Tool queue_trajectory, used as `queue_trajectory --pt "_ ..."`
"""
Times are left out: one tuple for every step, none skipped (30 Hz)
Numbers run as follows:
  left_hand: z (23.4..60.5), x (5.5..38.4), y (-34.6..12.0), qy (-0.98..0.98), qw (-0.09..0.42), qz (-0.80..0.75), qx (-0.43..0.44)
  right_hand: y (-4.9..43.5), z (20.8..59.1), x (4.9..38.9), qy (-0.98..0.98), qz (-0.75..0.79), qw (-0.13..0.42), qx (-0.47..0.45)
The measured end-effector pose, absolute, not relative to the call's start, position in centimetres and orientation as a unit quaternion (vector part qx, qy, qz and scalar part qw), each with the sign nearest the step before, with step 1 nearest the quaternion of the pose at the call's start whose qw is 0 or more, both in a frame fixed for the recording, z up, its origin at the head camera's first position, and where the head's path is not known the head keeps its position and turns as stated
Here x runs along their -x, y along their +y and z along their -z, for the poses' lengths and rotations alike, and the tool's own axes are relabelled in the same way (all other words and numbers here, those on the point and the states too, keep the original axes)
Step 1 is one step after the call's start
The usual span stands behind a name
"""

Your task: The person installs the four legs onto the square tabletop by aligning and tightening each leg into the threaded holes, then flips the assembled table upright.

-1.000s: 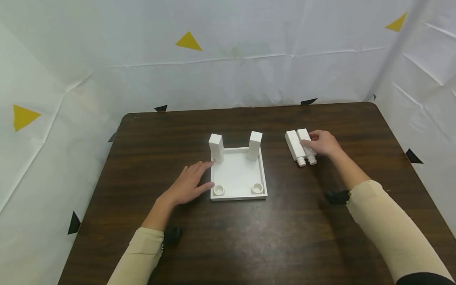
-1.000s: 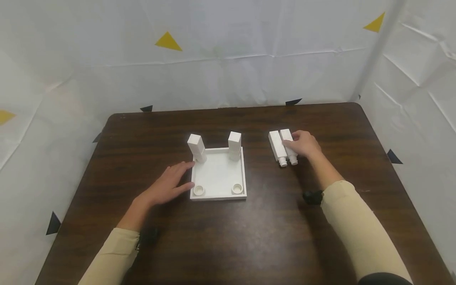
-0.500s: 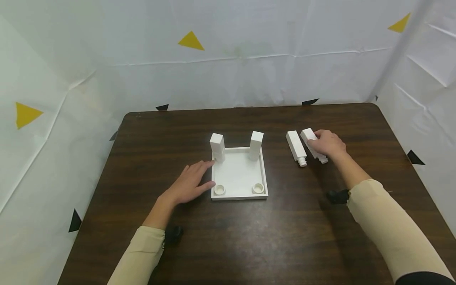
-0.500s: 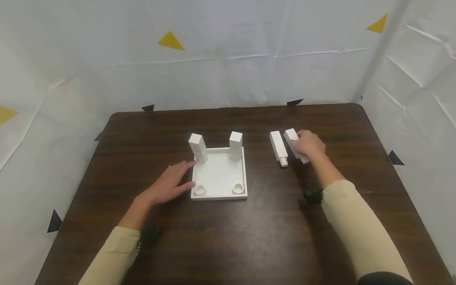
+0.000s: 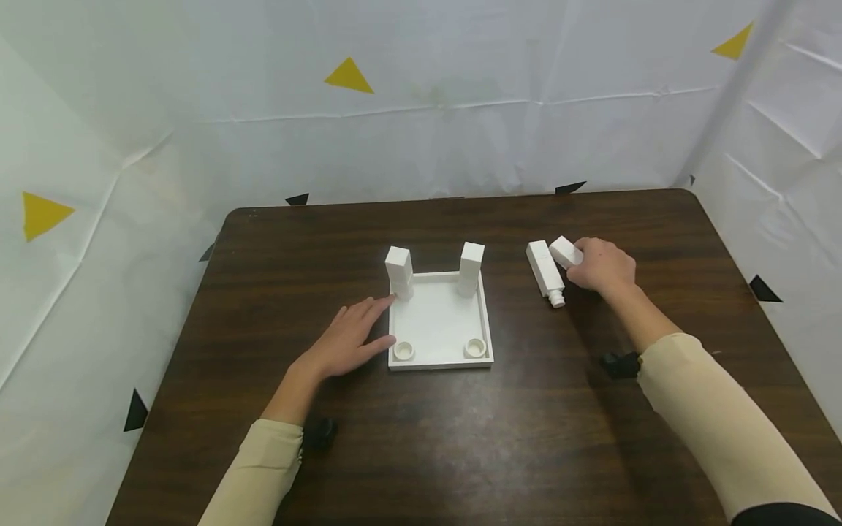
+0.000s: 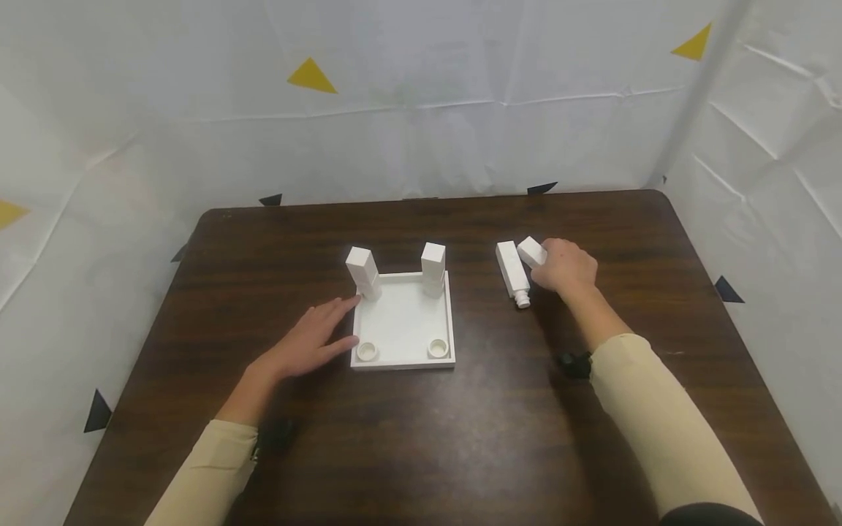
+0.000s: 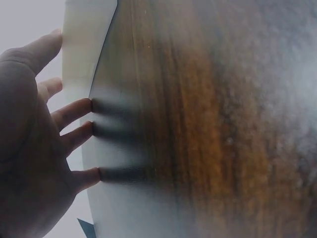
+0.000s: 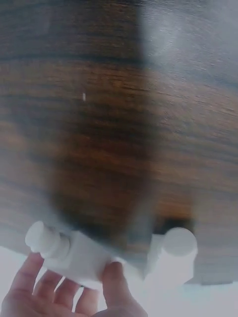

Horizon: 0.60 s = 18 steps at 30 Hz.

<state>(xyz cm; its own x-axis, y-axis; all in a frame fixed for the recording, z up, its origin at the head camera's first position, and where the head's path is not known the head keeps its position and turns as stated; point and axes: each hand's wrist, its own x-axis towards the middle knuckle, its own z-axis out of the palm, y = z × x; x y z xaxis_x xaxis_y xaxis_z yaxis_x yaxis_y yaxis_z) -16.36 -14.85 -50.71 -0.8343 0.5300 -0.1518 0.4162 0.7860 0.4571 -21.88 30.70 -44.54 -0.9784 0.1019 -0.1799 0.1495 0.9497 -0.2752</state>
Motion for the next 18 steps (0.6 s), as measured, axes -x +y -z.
queue_trajectory --pt "50.7 16.4 -14.9 0.935 0.138 -0.207 -0.253 30.5 44.3 21.8 0.984 0.152 0.063 -0.066" --pt "50.6 16.4 -14.9 0.935 0.138 -0.206 -0.253 30.4 44.0 21.7 0.984 0.161 0.039 -0.066" --pt "50.6 16.4 -14.9 0.935 0.137 -0.205 -0.253 30.1 43.6 21.6 0.983 0.17 0.011 -0.068" --pt "50.6 16.5 -14.9 0.935 0.137 -0.204 -0.254 29.9 43.1 21.5 0.981 0.182 -0.018 -0.069" --pt "50.5 16.5 -14.9 0.936 0.137 -0.202 -0.254 29.5 42.6 21.3 0.977 0.195 -0.047 -0.071" --pt "50.5 16.6 -14.9 0.936 0.137 -0.2 -0.254 29.1 42.0 21.2 0.972 0.209 -0.078 -0.069" --pt "50.5 16.6 -14.9 0.936 0.138 -0.2 -0.254 28.6 41.3 21.0 0.967 0.22 -0.107 -0.066" --pt "50.5 16.6 -14.9 0.936 0.139 -0.199 -0.254 28.1 40.6 20.9 0.962 0.23 -0.132 -0.061" --pt "50.5 16.6 -14.8 0.936 0.14 -0.2 -0.253 27.5 40.0 20.6 0.956 0.244 -0.154 -0.054" --pt "50.5 16.6 -14.8 0.936 0.141 -0.2 -0.252 26.9 39.3 20.4 0.95 0.258 -0.172 -0.045" --pt "50.5 16.6 -14.8 0.936 0.143 -0.2 -0.251 26.2 38.6 20.1 0.943 0.273 -0.185 -0.035" --pt "50.5 16.6 -14.8 0.936 0.144 -0.2 -0.25 25.6 38.0 19.7 0.937 0.292 -0.192 -0.021" --pt "50.5 16.6 -14.8 0.936 0.144 -0.201 -0.251 24.9 37.4 19.3 0.929 0.314 -0.195 -0.006" --pt "50.6 16.6 -14.8 0.936 0.145 -0.2 -0.251 24.2 36.9 18.9 0.92 0.339 -0.195 0.012" --pt "50.6 16.6 -14.8 0.936 0.145 -0.2 -0.252 23.6 36.5 18.4 0.911 0.364 -0.19 0.031" --pt "50.6 16.6 -14.9 0.936 0.145 -0.198 -0.252 23.0 36.2 18.0 0.902 0.389 -0.182 0.051" --pt "50.6 16.7 -14.9 0.936 0.144 -0.197 -0.253 22.3 36.0 17.6 0.892 0.413 -0.17 0.073" --pt "50.6 16.7 -14.9 0.936 0.144 -0.197 -0.254 21.7 35.9 17.3 0.88 0.437 -0.157 0.095"
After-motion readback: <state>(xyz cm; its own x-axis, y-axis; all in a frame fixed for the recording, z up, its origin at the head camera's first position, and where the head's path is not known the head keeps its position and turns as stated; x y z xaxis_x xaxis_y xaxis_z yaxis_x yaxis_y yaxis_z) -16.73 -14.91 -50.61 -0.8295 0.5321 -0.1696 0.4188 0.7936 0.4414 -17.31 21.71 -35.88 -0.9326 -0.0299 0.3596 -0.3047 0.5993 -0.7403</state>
